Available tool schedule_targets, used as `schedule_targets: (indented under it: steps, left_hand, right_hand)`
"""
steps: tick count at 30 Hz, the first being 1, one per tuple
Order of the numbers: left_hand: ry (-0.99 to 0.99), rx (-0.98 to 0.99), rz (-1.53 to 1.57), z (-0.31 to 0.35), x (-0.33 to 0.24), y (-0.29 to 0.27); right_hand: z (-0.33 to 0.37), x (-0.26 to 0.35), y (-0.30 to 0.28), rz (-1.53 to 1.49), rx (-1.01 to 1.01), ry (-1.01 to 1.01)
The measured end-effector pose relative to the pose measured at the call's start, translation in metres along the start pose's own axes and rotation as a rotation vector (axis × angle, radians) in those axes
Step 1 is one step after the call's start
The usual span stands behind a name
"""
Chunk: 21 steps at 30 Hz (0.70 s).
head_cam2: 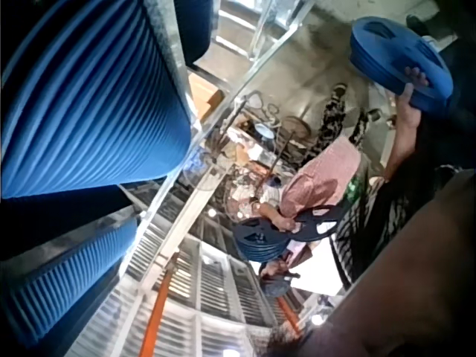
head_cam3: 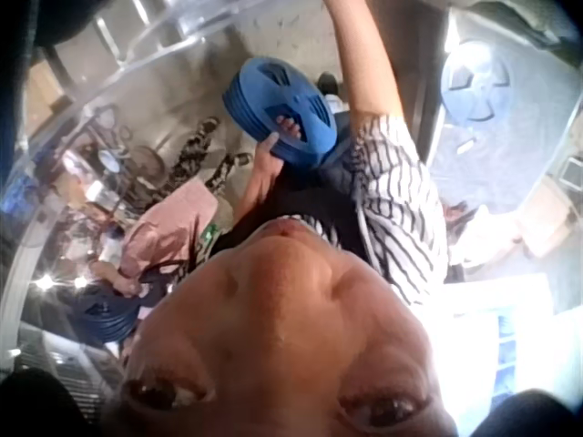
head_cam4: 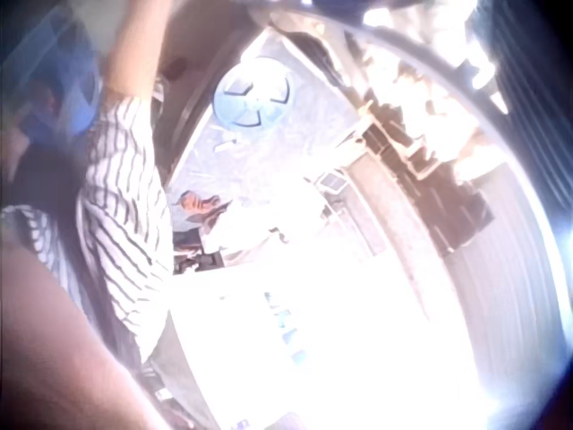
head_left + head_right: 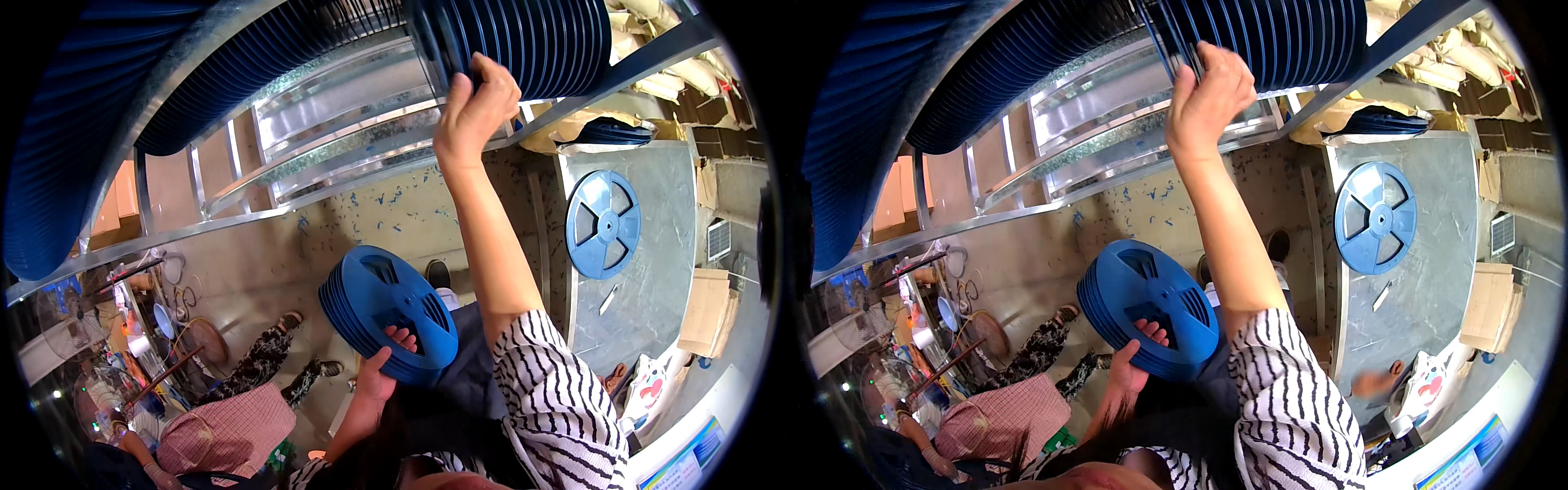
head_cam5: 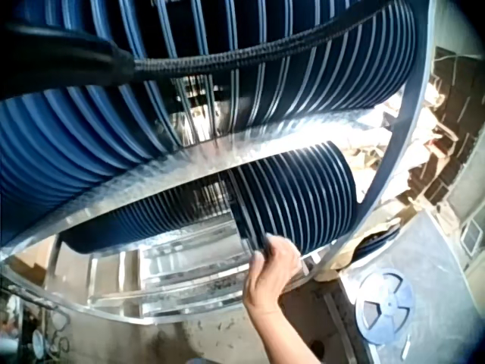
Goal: The person repeatedly picks up blue circular plastic parts from a metal shelf and stacks them into a pile. The person handles the parts one by one or in small groups, moving them from the shelf to a growing stack in their hands. The task involves repetitive lifting and stacking motions within a storage area.
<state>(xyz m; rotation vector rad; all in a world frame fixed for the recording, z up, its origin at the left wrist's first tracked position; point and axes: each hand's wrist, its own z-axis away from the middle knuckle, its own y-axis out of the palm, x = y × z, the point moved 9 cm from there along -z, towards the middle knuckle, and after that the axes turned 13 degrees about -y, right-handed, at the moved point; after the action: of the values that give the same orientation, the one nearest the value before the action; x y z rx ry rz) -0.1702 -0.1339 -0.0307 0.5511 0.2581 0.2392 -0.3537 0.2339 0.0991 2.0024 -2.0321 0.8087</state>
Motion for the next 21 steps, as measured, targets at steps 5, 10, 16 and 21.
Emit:
schedule_targets:
  steps: [5, 10, 16, 21]
  left_hand:
    - [-0.008, 0.037, -0.042, -0.002, -0.002, 0.007]
    - [-0.027, 0.047, -0.051, 0.000, 0.000, 0.007]
    - [-0.041, 0.045, -0.044, 0.000, 0.010, 0.002]
    - [-0.061, 0.052, -0.050, 0.002, 0.012, 0.004]
  right_hand:
    - [0.017, -0.011, 0.038, 0.428, 0.141, -0.203]
    - [0.012, -0.021, 0.033, 0.437, 0.152, -0.242]
    - [-0.036, 0.011, 0.014, 0.472, 0.079, -0.504]
    - [-0.017, -0.023, 0.012, 0.219, 0.188, -0.389]
